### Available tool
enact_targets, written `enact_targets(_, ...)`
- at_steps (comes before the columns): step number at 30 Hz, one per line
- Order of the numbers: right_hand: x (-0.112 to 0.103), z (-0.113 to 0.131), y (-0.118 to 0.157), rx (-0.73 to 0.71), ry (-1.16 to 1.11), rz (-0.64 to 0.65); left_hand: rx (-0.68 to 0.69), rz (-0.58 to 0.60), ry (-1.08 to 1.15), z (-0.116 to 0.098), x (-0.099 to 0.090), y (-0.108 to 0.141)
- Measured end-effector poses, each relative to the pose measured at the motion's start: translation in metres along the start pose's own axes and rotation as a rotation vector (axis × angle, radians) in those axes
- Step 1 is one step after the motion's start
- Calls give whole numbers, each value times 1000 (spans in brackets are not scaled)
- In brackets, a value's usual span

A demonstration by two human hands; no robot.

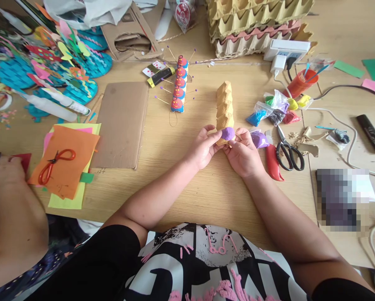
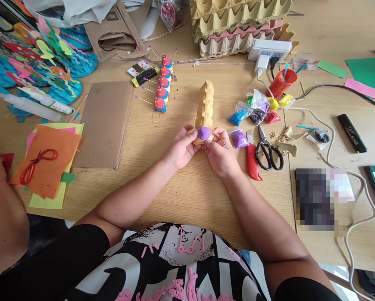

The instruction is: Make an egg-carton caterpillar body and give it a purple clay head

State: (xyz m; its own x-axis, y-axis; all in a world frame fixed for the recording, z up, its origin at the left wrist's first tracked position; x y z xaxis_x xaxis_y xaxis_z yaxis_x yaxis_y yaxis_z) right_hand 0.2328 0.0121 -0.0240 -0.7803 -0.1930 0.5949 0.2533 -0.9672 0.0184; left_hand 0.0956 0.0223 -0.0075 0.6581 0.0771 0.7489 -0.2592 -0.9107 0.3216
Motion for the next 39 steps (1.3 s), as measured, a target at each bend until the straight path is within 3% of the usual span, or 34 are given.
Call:
enact_targets(5, 3, 1, 0, -14, -10, -6, 21, 35, -11, 0, -1, -1)
enact_targets(39, 6, 2, 1, 35, -110, -18, 13, -10, 7, 1, 0, 0)
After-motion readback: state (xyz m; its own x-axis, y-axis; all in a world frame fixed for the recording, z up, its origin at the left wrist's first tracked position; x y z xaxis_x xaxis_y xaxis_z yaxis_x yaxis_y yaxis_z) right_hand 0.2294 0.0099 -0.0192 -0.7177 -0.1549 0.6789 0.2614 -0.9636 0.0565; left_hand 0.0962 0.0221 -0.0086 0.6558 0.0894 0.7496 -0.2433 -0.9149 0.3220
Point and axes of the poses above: each hand's wrist, its own y-axis away from the middle knuckle, its own x-axis out of the palm, z = x × y, the point moved 2 cm from there along -y, towards the middle knuckle, and after that the axes turned 7 degrees about z, right-handed, at the moved point
